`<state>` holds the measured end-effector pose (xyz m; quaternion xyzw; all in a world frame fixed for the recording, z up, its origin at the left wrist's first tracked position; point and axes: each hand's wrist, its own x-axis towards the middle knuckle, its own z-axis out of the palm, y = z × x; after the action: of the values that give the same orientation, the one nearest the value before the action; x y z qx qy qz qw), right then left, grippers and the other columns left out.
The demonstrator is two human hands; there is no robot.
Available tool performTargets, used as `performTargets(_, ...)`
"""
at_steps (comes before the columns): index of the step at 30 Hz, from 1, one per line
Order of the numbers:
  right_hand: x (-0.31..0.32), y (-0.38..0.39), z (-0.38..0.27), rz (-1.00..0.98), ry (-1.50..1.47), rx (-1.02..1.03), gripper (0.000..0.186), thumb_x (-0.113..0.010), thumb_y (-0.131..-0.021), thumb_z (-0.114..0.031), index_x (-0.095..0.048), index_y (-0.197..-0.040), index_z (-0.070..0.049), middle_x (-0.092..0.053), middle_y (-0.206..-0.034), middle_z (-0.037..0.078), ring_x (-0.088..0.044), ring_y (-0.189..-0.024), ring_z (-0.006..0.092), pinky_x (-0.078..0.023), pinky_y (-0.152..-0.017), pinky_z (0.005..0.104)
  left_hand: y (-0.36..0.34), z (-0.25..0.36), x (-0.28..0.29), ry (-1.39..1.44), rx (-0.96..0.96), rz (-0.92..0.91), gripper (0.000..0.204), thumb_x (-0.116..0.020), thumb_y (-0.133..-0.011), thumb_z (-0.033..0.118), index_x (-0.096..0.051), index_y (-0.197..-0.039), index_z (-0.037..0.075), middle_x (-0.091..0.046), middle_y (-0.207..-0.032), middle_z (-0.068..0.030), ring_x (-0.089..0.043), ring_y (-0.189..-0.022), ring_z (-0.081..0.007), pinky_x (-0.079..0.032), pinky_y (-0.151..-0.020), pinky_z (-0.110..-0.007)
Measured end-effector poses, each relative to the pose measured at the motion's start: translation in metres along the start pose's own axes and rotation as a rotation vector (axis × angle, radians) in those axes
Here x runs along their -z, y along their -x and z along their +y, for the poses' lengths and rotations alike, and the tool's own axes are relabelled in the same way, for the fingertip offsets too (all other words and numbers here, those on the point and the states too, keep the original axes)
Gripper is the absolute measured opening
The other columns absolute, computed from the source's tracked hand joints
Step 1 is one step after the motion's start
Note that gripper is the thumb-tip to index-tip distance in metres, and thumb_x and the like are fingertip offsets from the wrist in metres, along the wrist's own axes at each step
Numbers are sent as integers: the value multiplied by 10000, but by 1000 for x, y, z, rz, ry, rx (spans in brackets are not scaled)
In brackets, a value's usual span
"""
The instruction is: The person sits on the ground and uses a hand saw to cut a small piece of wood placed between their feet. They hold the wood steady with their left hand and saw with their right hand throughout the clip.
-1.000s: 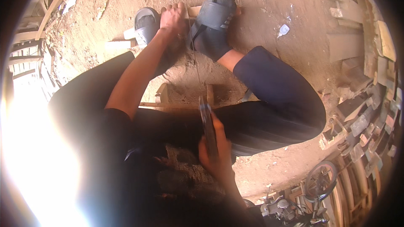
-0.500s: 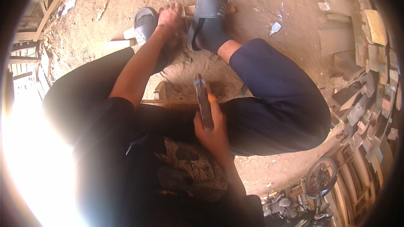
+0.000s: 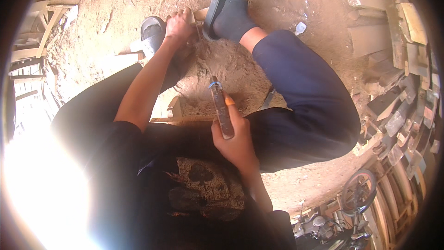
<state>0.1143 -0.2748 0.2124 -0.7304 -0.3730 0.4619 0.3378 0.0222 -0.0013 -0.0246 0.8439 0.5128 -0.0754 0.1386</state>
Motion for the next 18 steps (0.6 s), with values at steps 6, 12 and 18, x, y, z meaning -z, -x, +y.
performTargets(6, 10, 27, -6, -87, -44, -201, 592, -548, -824, -7, -408, -1400, -31, -589, -745, 140, -631, -672, 162, -476, -644, 277, 1, -12, 2, -78, -43, -37, 514, -734, -767, 346, -493, -1131, 74, -593, -1118, -141, -585, -1078, -326, -470, -911, -443)
performTargets(12, -3, -9, 2, -120, -55, -216, 594, -530, -827, 9, -388, -1403, 1, -663, -963, 200, -691, -804, 200, -500, -716, 287, 1, -3, 5, -29, -33, -16, 472, -728, -776, 348, -511, -1093, 73, -614, -1067, -157, -587, -1071, -323, -464, -911, -438)
performTargets(18, 9, 20, -20, -76, -45, -205, 574, -544, -832, -17, -393, -1385, 6, -626, -783, 200, -680, -702, 282, -499, -640, 331, -2, -1, -2, 20, -28, -54, 376, -656, -803, 271, -517, -1096, 80, -649, -977, -146, -614, -1015, -322, -456, -919, -451)
